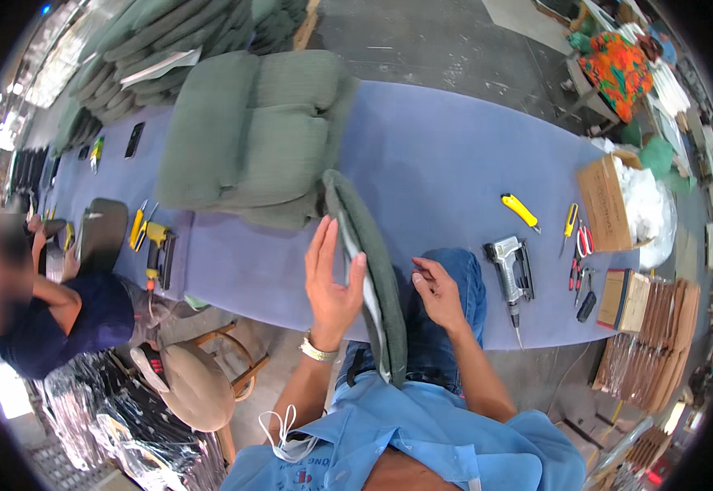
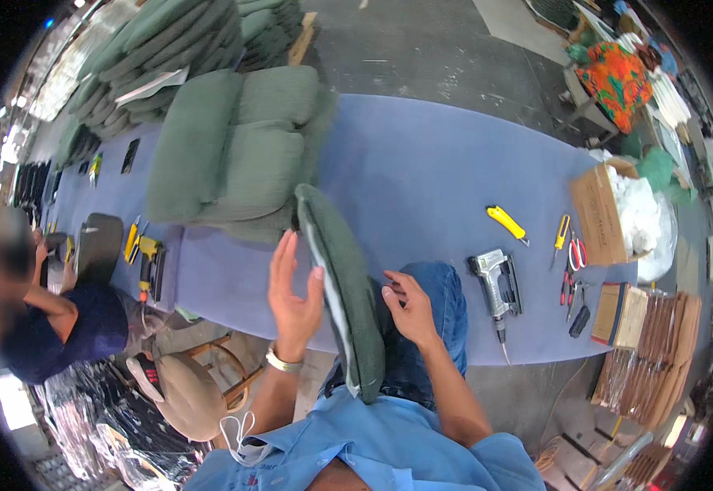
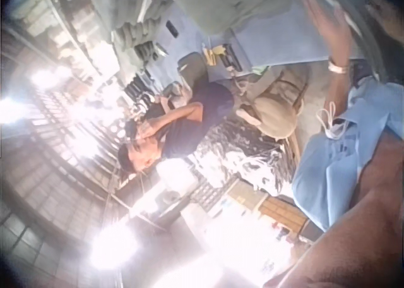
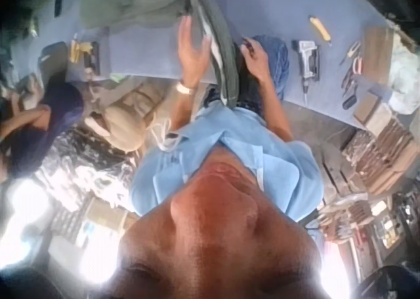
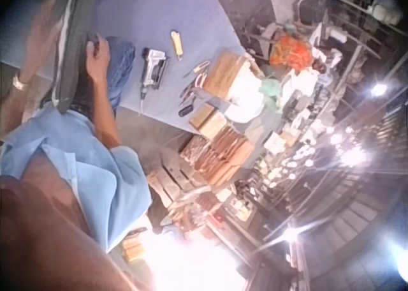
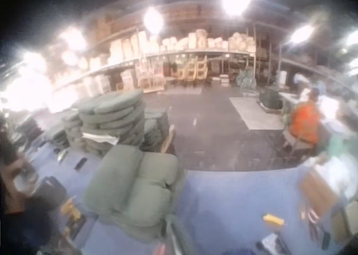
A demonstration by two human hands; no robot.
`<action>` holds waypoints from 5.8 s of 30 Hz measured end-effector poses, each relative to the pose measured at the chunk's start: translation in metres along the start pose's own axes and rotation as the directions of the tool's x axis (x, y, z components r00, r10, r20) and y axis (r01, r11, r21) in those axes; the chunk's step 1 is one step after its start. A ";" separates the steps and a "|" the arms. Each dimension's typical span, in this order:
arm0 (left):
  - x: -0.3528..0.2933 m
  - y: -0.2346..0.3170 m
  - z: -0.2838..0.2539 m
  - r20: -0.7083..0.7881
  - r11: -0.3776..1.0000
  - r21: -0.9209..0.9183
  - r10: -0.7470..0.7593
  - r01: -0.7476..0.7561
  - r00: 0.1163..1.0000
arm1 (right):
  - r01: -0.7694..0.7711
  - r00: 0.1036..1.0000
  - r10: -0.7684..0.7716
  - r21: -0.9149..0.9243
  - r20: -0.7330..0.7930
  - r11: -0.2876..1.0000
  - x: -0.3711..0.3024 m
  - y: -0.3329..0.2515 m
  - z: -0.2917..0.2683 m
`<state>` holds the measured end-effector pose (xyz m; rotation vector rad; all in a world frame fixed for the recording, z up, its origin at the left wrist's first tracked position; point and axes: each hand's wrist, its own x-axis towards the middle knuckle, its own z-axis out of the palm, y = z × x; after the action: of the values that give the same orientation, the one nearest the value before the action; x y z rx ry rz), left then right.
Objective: The person staples the edges of green fabric cushions using a pneumatic staple gun, then trims excess fabric with a utility knife. The person repeatedly picks up cushions, staples them, and places them on a stack on the table.
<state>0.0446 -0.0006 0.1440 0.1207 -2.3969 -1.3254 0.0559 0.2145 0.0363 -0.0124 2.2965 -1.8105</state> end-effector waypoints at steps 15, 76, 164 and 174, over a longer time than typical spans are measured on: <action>0.068 -0.069 0.017 -0.010 0.944 0.301 -0.138 0.135 0.990 | -0.192 0.945 -0.158 -0.877 -0.286 0.440 0.135 0.160 -0.313; 0.089 -0.120 0.052 0.068 0.740 -0.521 -0.461 0.425 0.885 | 0.397 0.918 -0.393 0.126 -0.053 0.909 0.166 -0.090 0.077; 0.109 -0.120 0.032 0.317 0.858 -0.347 -0.273 0.379 0.908 | 0.394 0.918 -0.395 -0.026 -0.031 0.919 0.113 -0.102 0.057; 0.110 -0.123 0.035 0.356 0.615 -0.516 -0.479 0.597 0.802 | 0.391 0.912 -0.397 -0.075 -0.100 0.917 0.085 -0.095 0.056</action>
<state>-0.0834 -0.0685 0.0585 0.6069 -1.9852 -2.4370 -0.0292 0.1257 0.1019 -0.4242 2.5687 -1.9730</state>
